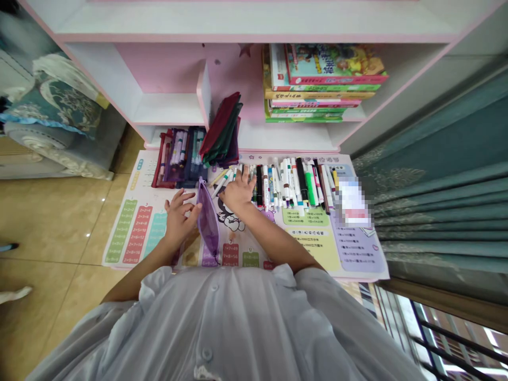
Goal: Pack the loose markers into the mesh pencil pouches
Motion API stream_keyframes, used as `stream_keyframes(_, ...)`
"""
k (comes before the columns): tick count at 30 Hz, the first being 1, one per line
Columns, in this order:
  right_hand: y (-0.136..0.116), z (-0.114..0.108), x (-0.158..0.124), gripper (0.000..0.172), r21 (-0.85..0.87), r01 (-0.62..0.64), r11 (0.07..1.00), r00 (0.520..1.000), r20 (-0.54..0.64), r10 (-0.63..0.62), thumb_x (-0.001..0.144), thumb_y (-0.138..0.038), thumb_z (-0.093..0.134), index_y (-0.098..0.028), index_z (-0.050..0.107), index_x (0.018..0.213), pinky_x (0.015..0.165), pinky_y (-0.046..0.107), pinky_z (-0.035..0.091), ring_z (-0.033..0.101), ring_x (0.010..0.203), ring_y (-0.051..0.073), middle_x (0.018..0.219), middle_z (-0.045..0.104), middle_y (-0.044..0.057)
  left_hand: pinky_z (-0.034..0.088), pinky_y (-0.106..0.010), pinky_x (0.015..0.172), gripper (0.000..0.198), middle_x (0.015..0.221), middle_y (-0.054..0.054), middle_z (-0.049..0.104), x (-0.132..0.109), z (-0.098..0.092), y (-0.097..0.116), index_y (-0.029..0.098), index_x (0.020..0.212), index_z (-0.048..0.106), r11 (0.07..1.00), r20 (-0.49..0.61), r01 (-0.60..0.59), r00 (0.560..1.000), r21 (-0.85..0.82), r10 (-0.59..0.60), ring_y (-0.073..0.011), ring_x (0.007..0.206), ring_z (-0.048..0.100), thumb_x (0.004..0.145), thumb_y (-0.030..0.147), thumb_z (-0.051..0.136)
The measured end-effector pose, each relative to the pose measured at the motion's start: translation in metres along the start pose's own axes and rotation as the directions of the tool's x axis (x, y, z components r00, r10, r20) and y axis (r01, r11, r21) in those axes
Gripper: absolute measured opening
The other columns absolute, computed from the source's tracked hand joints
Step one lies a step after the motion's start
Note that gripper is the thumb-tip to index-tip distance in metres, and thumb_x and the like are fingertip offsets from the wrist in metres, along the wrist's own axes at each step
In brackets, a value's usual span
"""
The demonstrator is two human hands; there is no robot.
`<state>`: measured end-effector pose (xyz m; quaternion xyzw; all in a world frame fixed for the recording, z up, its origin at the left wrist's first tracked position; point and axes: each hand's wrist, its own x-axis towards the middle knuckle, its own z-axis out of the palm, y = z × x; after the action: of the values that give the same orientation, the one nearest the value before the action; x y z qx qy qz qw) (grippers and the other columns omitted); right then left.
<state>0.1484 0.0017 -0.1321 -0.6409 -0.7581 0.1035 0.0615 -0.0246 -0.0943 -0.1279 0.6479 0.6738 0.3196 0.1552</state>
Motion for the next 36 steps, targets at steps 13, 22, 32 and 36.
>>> stream_keyframes(13,-0.009,-0.054,-0.054,0.017,0.407,0.107,0.907,0.993,-0.086,-0.078,0.072,-0.027,0.069,-0.019,0.064,0.057,0.115,0.064,0.023,0.02,0.152,0.041,0.154,0.047,0.01,0.009,-0.079,0.111,0.035,0.117,-0.009,0.072,0.025,-0.015,0.006,0.02,0.057,0.061,0.994,0.151,-0.046,0.988,0.095,0.032,-0.0376,0.137,0.047,0.086,0.039,0.065)
stream_keyframes(22,-0.034,-0.03,-0.081,0.018,0.24,0.204,0.949,0.968,0.096,-0.232,0.077,-0.029,0.065,-0.015,0.077,0.078,0.117,0.066,0.016,0.014,0.154,0.04,0.159,0.038,0.018,0.016,-0.075,0.112,0.034,0.121,-0.008,0.071,0.023,-0.005,0.003,0.019,0.06,0.059,0.996,0.035,0.017,0.999,0.082,-0.02,-0.0344,0.139,0.046,0.09,0.035,0.058)
stream_keyframes(32,-0.04,-0.02,-0.074,0.032,0.1,0.243,0.965,0.942,0.215,-0.259,0.085,-0.031,0.063,-0.011,0.076,0.107,0.116,0.072,0.015,0.008,0.154,0.042,0.16,0.035,0.021,0.017,-0.071,0.114,0.034,0.123,-0.008,0.07,0.024,-0.006,-0.003,0.019,0.06,0.057,0.996,0.022,0.04,0.999,0.081,-0.042,-0.0319,0.14,0.046,0.09,0.035,0.059)
stream_keyframes(36,-0.039,-0.019,-0.074,0.027,0.117,0.251,0.961,0.937,0.22,-0.271,0.086,-0.029,0.063,-0.013,0.077,0.104,0.116,0.072,0.015,0.009,0.154,0.041,0.159,0.037,0.02,0.017,-0.072,0.114,0.034,0.122,-0.007,0.07,0.023,-0.005,-0.002,0.019,0.06,0.058,0.996,0.012,0.039,0.999,0.08,-0.04,-0.0323,0.14,0.046,0.09,0.034,0.058)
